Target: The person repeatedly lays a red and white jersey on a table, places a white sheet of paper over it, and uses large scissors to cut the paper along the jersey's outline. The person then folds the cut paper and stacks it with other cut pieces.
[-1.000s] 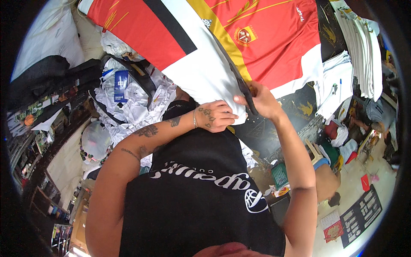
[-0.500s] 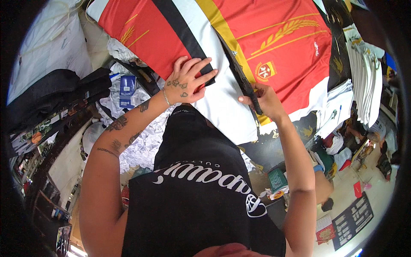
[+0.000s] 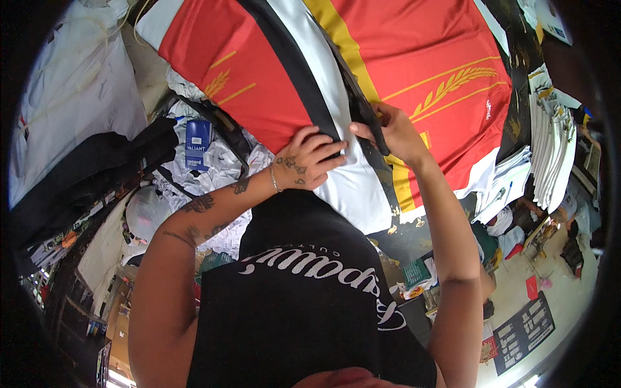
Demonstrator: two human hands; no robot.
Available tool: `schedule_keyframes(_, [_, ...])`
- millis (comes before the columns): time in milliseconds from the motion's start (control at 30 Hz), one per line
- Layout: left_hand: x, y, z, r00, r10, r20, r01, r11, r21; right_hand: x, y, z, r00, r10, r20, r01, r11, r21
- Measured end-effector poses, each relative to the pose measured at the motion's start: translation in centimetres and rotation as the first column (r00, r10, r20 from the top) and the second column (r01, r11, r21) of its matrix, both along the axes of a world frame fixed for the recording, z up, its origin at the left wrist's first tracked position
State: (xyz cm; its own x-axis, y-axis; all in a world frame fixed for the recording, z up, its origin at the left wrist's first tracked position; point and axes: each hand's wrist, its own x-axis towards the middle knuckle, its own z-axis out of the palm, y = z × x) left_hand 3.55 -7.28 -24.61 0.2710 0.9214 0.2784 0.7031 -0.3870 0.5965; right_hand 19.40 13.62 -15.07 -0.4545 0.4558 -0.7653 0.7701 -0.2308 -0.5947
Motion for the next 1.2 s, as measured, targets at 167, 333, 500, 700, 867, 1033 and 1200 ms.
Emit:
schedule_keyframes(167, [-0.3,0.3,0.0,0.998,-0.016,0.054,0.013,0.999,0.047,-3.3,1.7,0.0,1.000,0.006,0.020,-0.004,0.998,-0.056])
schedule_keyframes(333, [-0.3,0.4,-0.1,0.999,-0.036,0.025,0.035,0.998,0.059,-6.7,3.3,-0.7,0.997,0.075,0.027,-0.074,0.997,-0.025])
schedule_keyframes(500, [-0.6,0.6,0.1,0.986,-0.090,0.140,0.083,0.995,0.055,-10.5,4.7,-1.3,0.980,0.075,-0.184,-0.073,0.997,0.019])
schedule_keyframes(700, [-0.2,-0.1,-1.2,0.925,-0.232,0.300,0.245,0.970,-0.006,-13.7,7.2,-2.8,0.970,0.242,0.006,-0.242,0.970,0.000])
schedule_keyframes(867, [4.1,0.4,-1.6,0.852,-0.289,0.436,0.344,0.937,-0.051,-17.1,7.4,-2.2,0.954,0.301,0.019,-0.300,0.942,0.148])
schedule_keyframes(1033, [5.5,3.1,1.3,0.706,-0.309,0.637,0.499,0.855,-0.139,-11.5,4.2,1.1,0.971,0.155,-0.182,-0.113,0.969,0.218])
schedule_keyframes(1200, [-1.9,3.0,0.9,0.903,0.422,-0.078,-0.420,0.907,0.042,7.7,-4.5,3.4,0.931,-0.229,-0.284,0.318,0.891,0.324])
